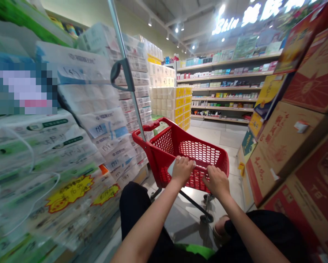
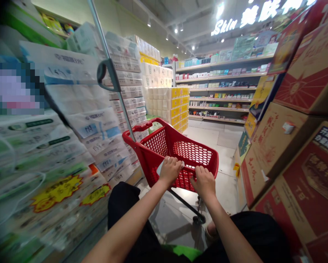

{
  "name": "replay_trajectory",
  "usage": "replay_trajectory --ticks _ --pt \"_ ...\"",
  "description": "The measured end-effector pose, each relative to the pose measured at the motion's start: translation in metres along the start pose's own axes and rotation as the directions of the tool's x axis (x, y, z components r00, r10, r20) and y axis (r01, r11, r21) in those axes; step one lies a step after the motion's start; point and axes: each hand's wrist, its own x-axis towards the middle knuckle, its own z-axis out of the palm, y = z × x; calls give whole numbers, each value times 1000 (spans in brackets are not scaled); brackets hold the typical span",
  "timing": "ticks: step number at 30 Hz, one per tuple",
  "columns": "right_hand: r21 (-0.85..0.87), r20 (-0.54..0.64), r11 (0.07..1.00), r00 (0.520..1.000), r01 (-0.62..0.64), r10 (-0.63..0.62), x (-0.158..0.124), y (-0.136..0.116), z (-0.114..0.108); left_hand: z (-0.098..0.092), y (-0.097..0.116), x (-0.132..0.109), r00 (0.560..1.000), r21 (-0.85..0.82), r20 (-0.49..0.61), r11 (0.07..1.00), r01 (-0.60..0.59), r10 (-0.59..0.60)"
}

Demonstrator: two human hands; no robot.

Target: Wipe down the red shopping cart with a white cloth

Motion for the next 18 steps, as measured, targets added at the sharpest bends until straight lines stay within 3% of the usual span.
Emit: replay_trajectory --ticks 3,6,10,15,18 --pt "-3 -1 1000 1000 10 -10 -2 2 0 5 32 2 998 -62 12 996 -62 63" --pt "7 7 1000 1000 26 -26 -4 7 -1 2 37 3 987 -117 37 981 -153 158" --pt "19 7 999 1000 26 -26 -6 14 -5 -8 4 -1 967 -110 72 965 -236 245" --pt "24 0 999 1000 24 -24 -7 18 -7 -20 -54 -11 994 30 41 994 -101 100" --pt "22 0 999 1000 23 -23 -6 16 -6 -26 -75 -15 999 64 -3 997 -33 34"
